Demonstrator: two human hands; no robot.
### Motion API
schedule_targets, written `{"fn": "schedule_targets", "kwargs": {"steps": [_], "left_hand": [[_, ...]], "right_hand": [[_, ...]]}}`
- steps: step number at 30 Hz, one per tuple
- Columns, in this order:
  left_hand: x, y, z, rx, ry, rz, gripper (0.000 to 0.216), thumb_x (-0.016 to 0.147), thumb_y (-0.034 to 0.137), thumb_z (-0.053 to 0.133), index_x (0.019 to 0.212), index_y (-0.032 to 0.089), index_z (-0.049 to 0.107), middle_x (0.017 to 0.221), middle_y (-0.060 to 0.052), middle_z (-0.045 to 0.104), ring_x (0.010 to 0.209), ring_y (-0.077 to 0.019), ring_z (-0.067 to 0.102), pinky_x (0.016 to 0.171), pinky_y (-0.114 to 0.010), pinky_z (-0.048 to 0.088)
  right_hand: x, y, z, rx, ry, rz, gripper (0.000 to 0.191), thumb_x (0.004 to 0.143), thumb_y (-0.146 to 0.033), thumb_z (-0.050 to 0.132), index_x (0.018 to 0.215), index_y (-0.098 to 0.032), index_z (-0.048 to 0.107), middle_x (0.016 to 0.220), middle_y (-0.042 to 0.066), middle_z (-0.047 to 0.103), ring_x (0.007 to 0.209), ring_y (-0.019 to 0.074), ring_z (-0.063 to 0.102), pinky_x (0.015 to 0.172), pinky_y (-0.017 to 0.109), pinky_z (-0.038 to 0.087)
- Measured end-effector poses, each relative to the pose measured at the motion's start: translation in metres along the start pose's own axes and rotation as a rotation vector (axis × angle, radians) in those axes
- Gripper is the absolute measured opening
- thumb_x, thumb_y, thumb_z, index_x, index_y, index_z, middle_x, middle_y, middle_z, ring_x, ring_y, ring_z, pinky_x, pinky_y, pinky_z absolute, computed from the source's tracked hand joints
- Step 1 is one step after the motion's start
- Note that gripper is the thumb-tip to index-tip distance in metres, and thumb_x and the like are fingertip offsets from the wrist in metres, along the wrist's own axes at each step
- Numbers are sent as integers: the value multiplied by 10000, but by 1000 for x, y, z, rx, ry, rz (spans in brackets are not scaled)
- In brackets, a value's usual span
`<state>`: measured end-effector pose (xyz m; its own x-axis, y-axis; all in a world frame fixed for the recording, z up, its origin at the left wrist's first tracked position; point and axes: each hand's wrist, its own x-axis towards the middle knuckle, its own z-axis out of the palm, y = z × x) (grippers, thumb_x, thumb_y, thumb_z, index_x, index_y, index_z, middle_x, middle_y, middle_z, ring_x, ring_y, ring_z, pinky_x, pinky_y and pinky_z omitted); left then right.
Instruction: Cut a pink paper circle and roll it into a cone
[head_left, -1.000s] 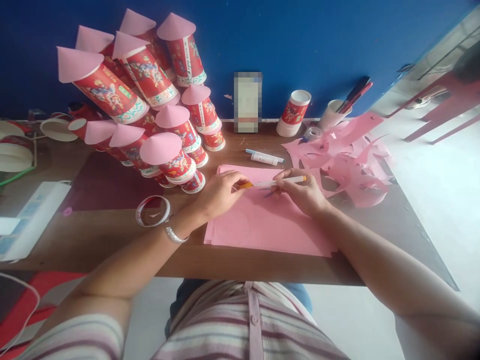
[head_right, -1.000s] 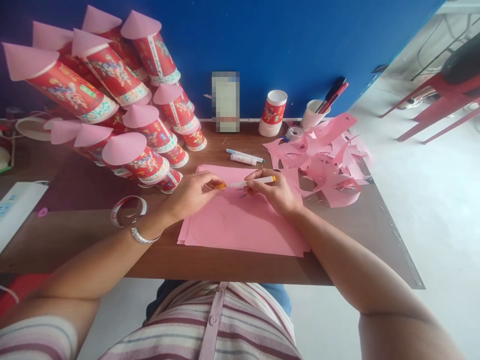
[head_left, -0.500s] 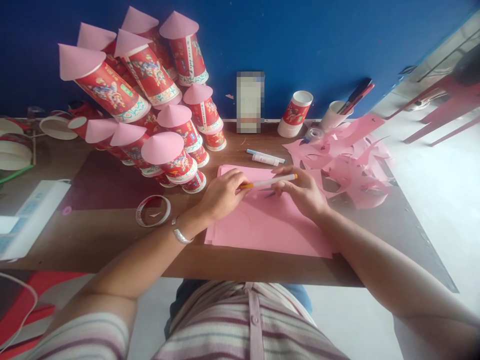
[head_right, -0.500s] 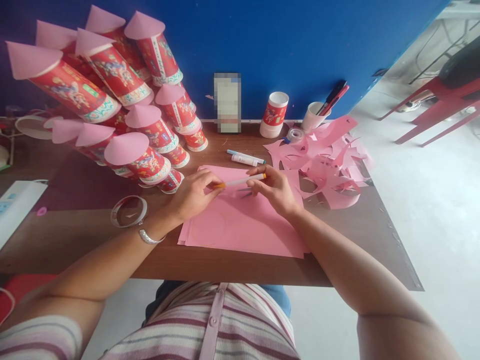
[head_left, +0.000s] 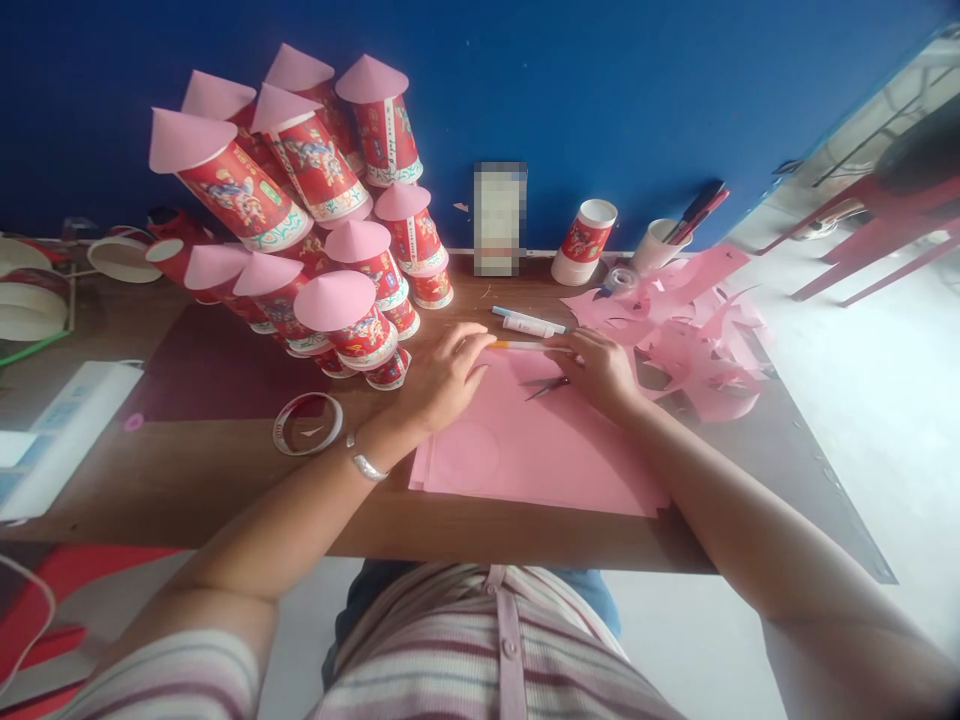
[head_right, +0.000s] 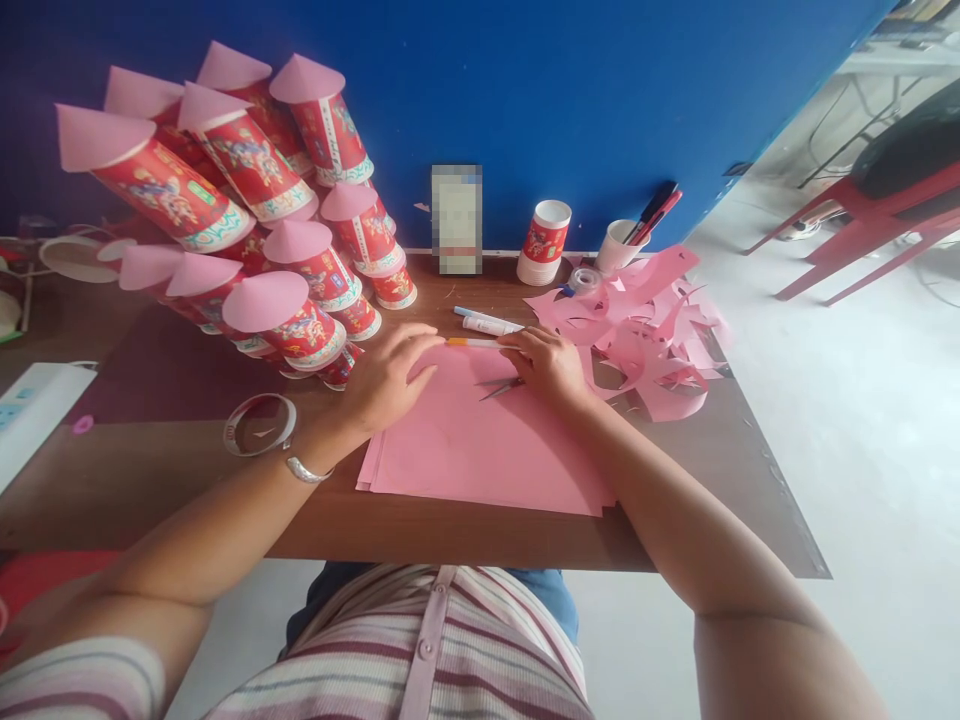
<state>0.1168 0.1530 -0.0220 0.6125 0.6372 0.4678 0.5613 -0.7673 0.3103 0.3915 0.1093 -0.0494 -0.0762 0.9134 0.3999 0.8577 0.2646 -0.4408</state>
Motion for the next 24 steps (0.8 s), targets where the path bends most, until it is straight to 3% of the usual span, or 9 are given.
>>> {"fn": "schedule_targets", "kwargs": {"steps": [5, 8, 14, 19, 21, 24], "left_hand": [[-4, -1, -15, -1, -115, -57, 206, 967, 85, 632, 1128, 170, 728, 1147, -101, 740, 1137, -247, 731, 1007, -381, 605], [-10, 3, -28, -4, -224, -127, 187, 954, 120, 670, 1122, 164, 739, 1122, -100, 737, 1061, -250, 743, 938, -368, 610], [-33, 11, -59, -7, -407, -293, 205, 965, 170, 667, 1166, 165, 707, 1077, -78, 716, 839, -207, 720, 830, -368, 586], [-60, 13, -76, -37, -517, -393, 102, 954, 174, 704, 1056, 180, 701, 1075, -40, 715, 806, -174, 722, 750, -326, 548], [-69, 14, -79, -25, -556, -359, 137, 950, 196, 730, 1084, 189, 707, 1101, -34, 716, 842, -183, 730, 743, -324, 545], [-80, 17, -82, -12, -599, -193, 316, 910, 218, 805, 1208, 199, 702, 1195, -48, 709, 952, -207, 739, 852, -342, 574]], "right_hand": [[3, 12, 1, -200, 116, -97, 282, 1072, -282, 533, 1130, -237, 805, 1146, 107, 800, 1081, 284, 690, 953, 424, 574], [-3, 6, -5, -273, 126, -132, 284, 1076, -272, 522, 1122, -240, 801, 1142, 107, 782, 1052, 279, 674, 904, 415, 555], [-16, -11, -27, -442, -199, -217, 265, 1057, -241, 519, 1075, -187, 778, 1076, 113, 766, 971, 264, 666, 645, 342, 416], [-15, -20, -41, -554, -391, -151, 246, 1027, -182, 515, 1055, -178, 759, 1126, 130, 764, 1016, 275, 678, 681, 327, 429], [-13, -24, -44, -584, -465, -138, 250, 1020, -149, 509, 1085, -167, 749, 1153, 131, 765, 1077, 284, 683, 699, 332, 445], [-10, -31, -48, -603, -537, -118, 273, 1020, -107, 496, 1145, -145, 735, 1175, 138, 763, 1133, 283, 681, 731, 349, 465]]}}
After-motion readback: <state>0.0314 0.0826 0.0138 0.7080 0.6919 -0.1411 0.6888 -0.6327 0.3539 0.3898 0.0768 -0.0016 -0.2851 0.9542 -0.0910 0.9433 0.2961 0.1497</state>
